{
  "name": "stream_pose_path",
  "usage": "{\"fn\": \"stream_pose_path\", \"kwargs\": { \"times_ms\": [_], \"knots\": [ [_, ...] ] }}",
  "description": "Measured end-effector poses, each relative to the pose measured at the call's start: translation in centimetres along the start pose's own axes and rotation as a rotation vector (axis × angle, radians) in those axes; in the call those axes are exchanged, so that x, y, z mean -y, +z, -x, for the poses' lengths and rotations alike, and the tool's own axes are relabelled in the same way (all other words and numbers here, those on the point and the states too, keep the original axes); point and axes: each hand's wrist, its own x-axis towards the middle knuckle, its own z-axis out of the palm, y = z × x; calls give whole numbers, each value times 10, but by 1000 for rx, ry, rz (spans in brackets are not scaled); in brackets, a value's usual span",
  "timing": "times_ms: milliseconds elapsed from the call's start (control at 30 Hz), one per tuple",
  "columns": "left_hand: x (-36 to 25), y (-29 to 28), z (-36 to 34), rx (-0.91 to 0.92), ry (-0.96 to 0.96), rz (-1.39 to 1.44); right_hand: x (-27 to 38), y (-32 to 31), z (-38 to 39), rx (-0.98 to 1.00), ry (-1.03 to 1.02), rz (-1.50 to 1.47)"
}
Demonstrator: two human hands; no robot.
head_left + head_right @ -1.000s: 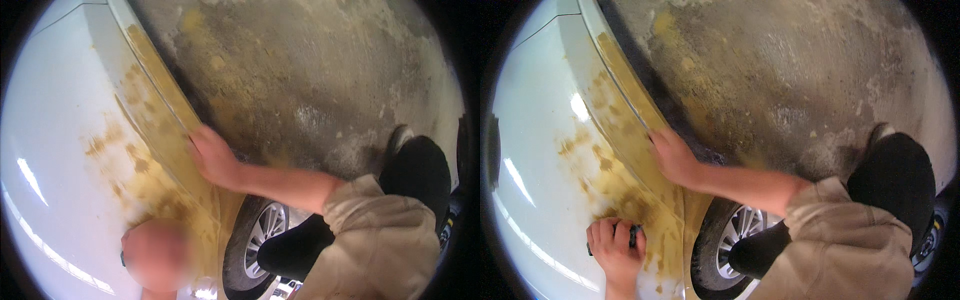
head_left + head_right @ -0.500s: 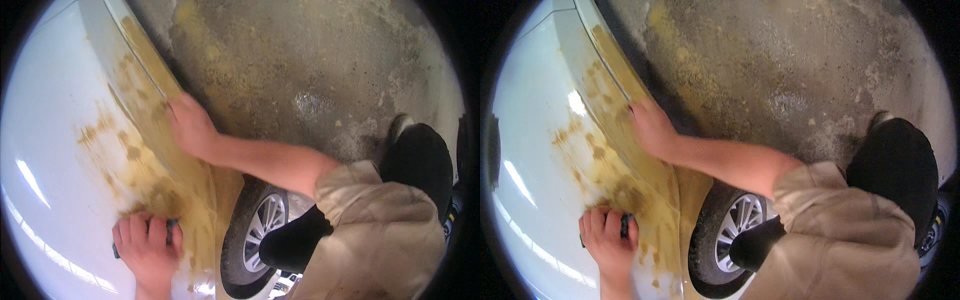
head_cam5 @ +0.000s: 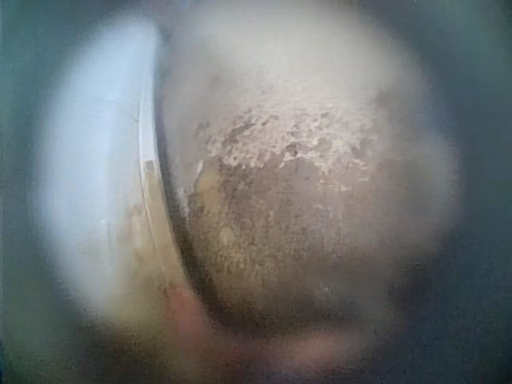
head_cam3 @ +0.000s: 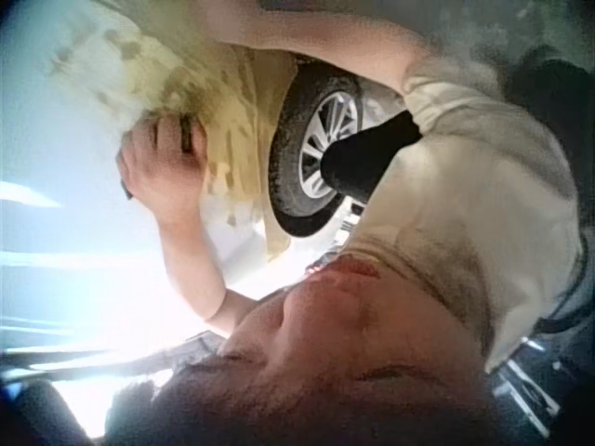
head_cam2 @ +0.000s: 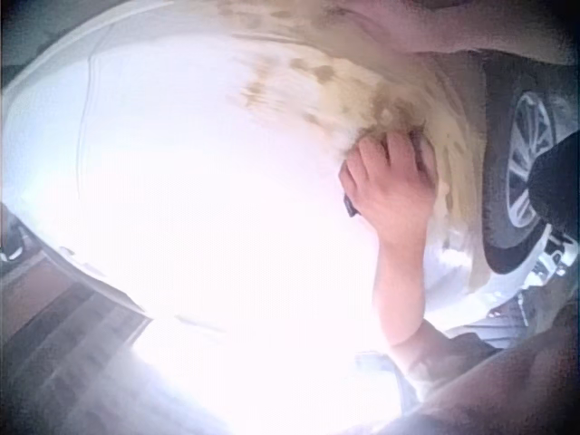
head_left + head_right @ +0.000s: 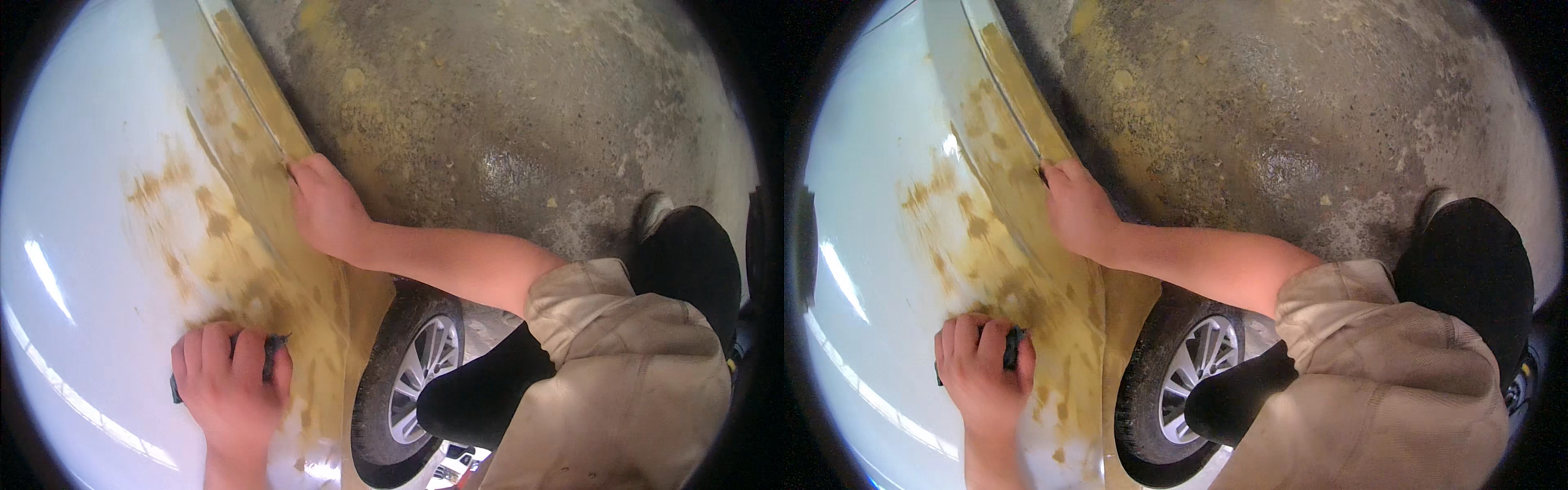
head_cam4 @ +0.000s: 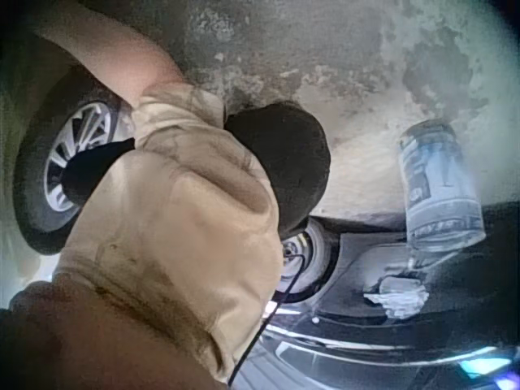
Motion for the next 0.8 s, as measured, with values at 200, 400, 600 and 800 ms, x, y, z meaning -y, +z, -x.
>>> {"fn": "stream_pose_path", "kwargs": {
  "times_ms": [200,400,600,800],
  "knots": [
    [1,-1,-5,-8,15,50,14,-10,89,150,269,15],
    [-4,0,-3,-48,-18,53,26,-41,179,400,253,-136],
    [-3,2,0,-76,-19,58,-10,-76,139,486,119,28],
    [-8,3,-2,-98,-34,9,-36,-78,7,374,8,-267]
  ]
}}
